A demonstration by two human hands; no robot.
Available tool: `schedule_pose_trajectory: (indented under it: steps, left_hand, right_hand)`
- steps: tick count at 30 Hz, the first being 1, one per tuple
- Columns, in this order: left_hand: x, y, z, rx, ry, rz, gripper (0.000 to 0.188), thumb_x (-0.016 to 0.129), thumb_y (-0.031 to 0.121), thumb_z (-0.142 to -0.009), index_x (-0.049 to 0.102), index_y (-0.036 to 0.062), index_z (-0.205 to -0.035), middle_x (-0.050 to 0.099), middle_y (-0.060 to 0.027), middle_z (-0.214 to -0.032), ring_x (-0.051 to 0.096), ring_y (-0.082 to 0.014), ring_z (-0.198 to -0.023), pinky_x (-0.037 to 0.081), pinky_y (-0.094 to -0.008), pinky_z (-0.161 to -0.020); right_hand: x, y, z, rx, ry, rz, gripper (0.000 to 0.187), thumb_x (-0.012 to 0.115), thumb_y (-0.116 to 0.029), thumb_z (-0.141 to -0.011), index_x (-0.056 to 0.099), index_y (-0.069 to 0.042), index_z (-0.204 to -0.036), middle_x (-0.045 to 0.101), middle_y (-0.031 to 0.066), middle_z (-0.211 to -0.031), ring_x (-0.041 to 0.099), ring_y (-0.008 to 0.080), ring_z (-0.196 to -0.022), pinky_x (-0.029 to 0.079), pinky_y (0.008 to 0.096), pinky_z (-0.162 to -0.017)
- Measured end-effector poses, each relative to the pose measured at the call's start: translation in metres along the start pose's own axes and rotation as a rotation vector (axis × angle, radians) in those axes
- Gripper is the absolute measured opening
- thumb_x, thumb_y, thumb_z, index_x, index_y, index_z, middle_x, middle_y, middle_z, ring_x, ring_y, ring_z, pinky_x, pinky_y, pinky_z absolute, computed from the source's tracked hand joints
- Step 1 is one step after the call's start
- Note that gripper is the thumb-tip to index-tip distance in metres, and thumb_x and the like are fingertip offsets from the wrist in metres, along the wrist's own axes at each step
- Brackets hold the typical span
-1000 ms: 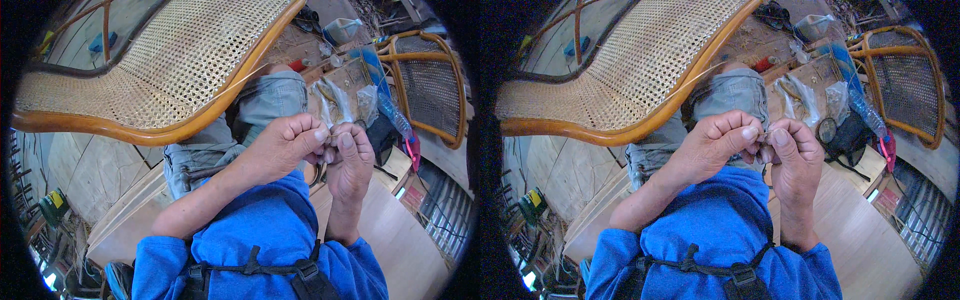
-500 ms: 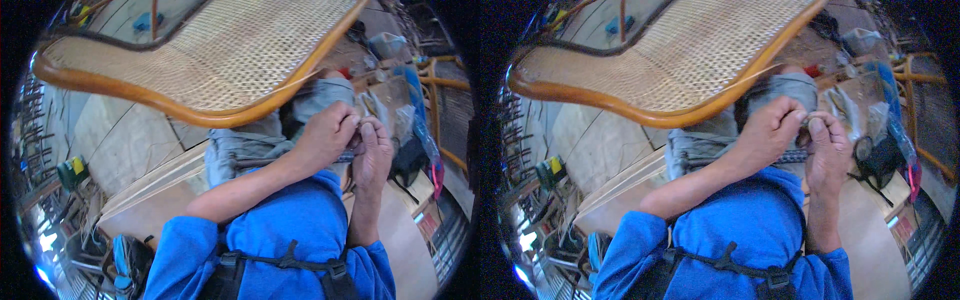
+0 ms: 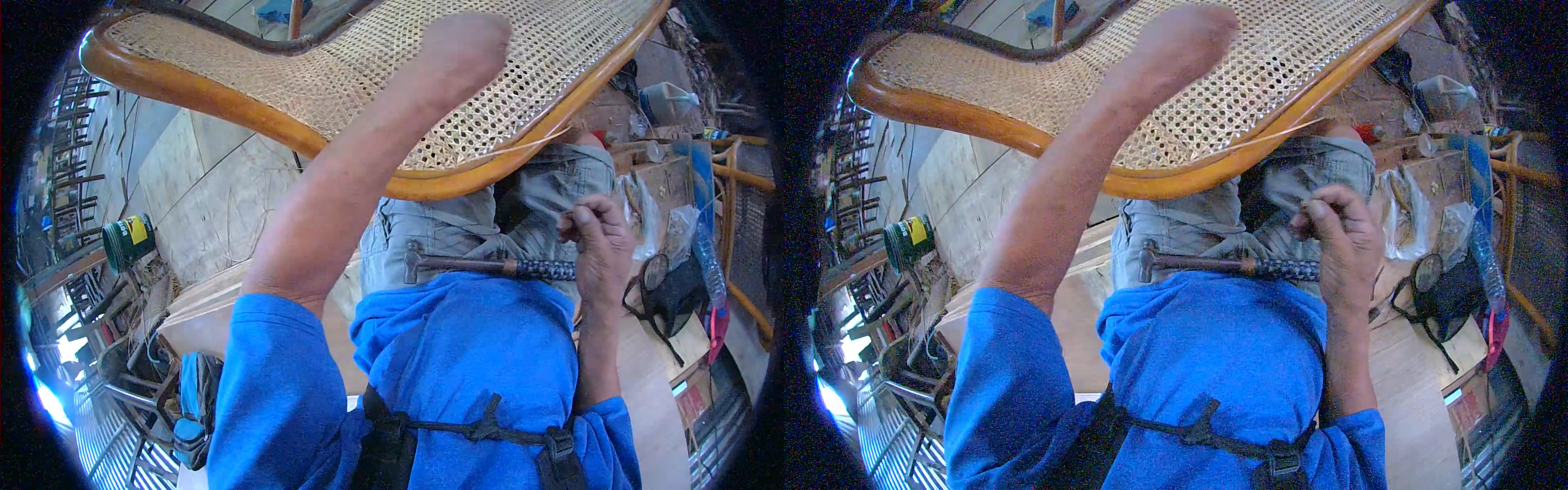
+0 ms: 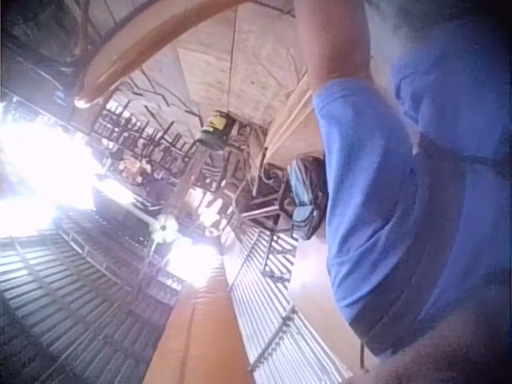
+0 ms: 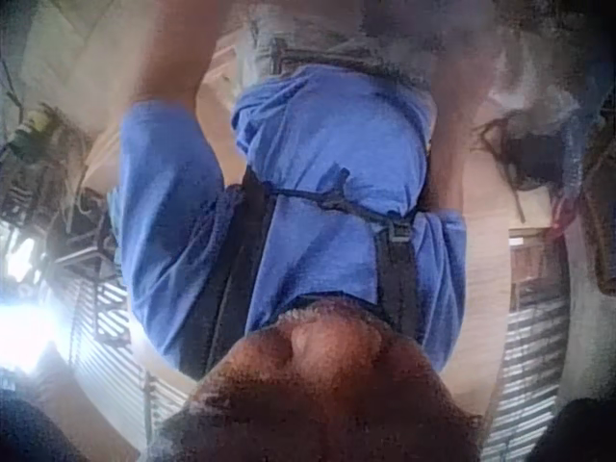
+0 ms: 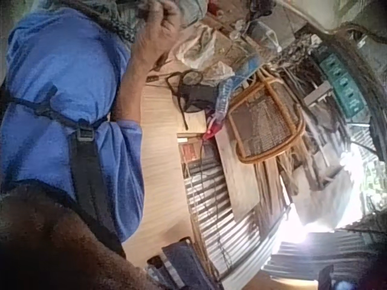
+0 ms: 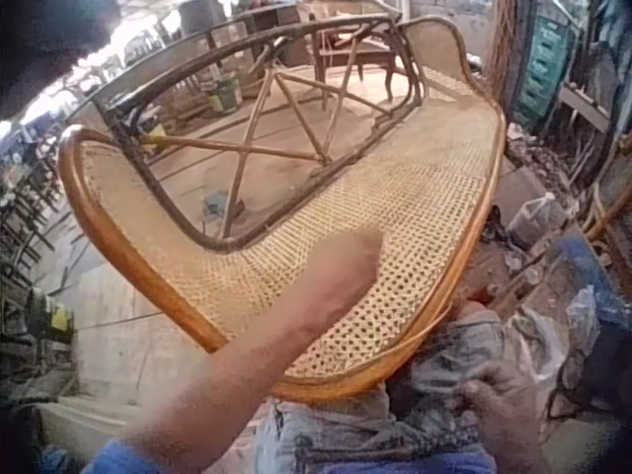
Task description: The person weaves a cane strip into the edge groove of a wooden chair seat. They use a hammer to tap the strip into place and pliers to trim excess material, working along the curved perimeter of the seat.
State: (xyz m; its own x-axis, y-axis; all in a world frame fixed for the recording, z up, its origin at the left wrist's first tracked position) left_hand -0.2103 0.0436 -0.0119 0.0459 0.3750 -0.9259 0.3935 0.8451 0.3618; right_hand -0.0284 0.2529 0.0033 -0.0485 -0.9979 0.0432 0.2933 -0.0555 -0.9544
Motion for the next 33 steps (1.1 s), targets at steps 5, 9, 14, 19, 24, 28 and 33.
schedule_pose_trajectory:
  steps: [5, 9, 14, 19, 24, 28, 33]
  left_hand:
    - [0.029, 0.041, 0.034, 0.117, -0.518, 0.272, 0.033, 0.059, 0.033, -0.074, 0.065, 0.0004, -0.077, 0.062, -0.0186, -0.071, 0.061, -0.0335, -0.068, 0.047, -0.0436, -0.064]
    - [0.04, 0.043, 0.038, 0.204, -0.614, 0.327, 0.024, 0.065, 0.021, -0.065, 0.064, 0.0018, -0.079, 0.062, -0.016, -0.072, 0.06, -0.032, -0.069, 0.046, -0.0415, -0.063]
    - [0.042, 0.032, 0.034, 0.311, -0.569, 0.38, 0.023, 0.065, 0.018, -0.064, 0.063, 0.0032, -0.081, 0.062, -0.0138, -0.073, 0.06, -0.029, -0.069, 0.046, -0.0398, -0.062]
    - [0.038, 0.021, 0.036, 0.214, -0.522, 0.443, 0.021, 0.066, 0.016, -0.065, 0.063, 0.0048, -0.083, 0.063, -0.01, -0.07, 0.06, -0.0236, -0.065, 0.046, -0.0375, -0.059]
    - [0.047, 0.01, 0.034, 0.185, -0.524, 0.512, 0.02, 0.068, 0.015, -0.066, 0.064, 0.006, -0.083, 0.063, -0.0078, -0.07, 0.059, -0.019, -0.063, 0.046, -0.0354, -0.057]
    - [0.049, 0.006, 0.028, 0.205, -0.579, 0.537, 0.022, 0.069, 0.017, -0.065, 0.065, 0.0061, -0.084, 0.064, -0.0073, -0.071, 0.057, -0.0182, -0.062, 0.046, -0.0345, -0.057]
    - [0.045, 0.006, 0.027, 0.176, -0.641, 0.507, 0.022, 0.07, 0.018, -0.064, 0.065, 0.005, -0.081, 0.063, -0.0056, -0.069, 0.056, -0.0163, -0.061, 0.045, -0.0332, -0.056]
  right_hand:
    - [0.022, 0.016, -0.007, -0.011, -0.168, 0.302, 0.004, 0.057, -0.004, -0.085, 0.059, -0.004, -0.089, 0.06, 0.0014, -0.075, 0.054, 0.0064, -0.066, 0.044, 0.0199, -0.059]
    - [0.034, 0.017, -0.012, 0.007, -0.196, 0.351, 0.005, 0.057, -0.002, -0.083, 0.059, -0.003, -0.088, 0.06, 0.002, -0.078, 0.055, 0.008, -0.069, 0.045, 0.022, -0.062]
    - [0.043, 0.02, -0.027, 0.007, -0.175, 0.469, 0.011, 0.055, 0.0, -0.081, 0.059, -0.002, -0.091, 0.062, 0.0061, -0.084, 0.058, 0.0131, -0.075, 0.047, 0.0265, -0.069]
    - [0.061, 0.016, -0.05, -0.256, -0.155, 0.634, 0.015, 0.054, -0.001, -0.082, 0.059, -0.002, -0.096, 0.063, 0.0048, -0.084, 0.059, 0.0129, -0.076, 0.047, 0.0259, -0.07]
    - [0.074, 0.024, -0.064, -0.358, -0.174, 0.761, 0.019, 0.053, -0.002, -0.083, 0.06, -0.005, -0.1, 0.063, 0.0102, -0.086, 0.061, 0.0194, -0.079, 0.048, 0.0293, -0.07]
    - [0.081, 0.021, -0.063, -0.411, -0.188, 0.809, 0.021, 0.05, 0.0, -0.081, 0.06, -0.005, -0.098, 0.061, 0.0188, -0.085, 0.062, 0.0338, -0.08, 0.048, 0.0353, -0.068]
    - [0.078, 0.032, -0.068, -0.466, -0.208, 0.888, 0.018, 0.051, -0.002, -0.08, 0.06, -0.006, -0.095, 0.061, 0.0174, -0.082, 0.062, 0.0322, -0.079, 0.048, 0.035, -0.067]
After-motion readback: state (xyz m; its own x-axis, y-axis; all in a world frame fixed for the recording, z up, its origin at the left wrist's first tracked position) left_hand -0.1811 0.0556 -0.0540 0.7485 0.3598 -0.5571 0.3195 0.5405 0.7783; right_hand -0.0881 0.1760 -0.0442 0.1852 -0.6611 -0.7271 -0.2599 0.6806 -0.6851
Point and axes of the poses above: each hand's wrist, its own z-axis away from the middle knuckle, its own x-axis out of the palm, y = z × x, the point moved 2 cm from there along -z, towards the middle knuckle
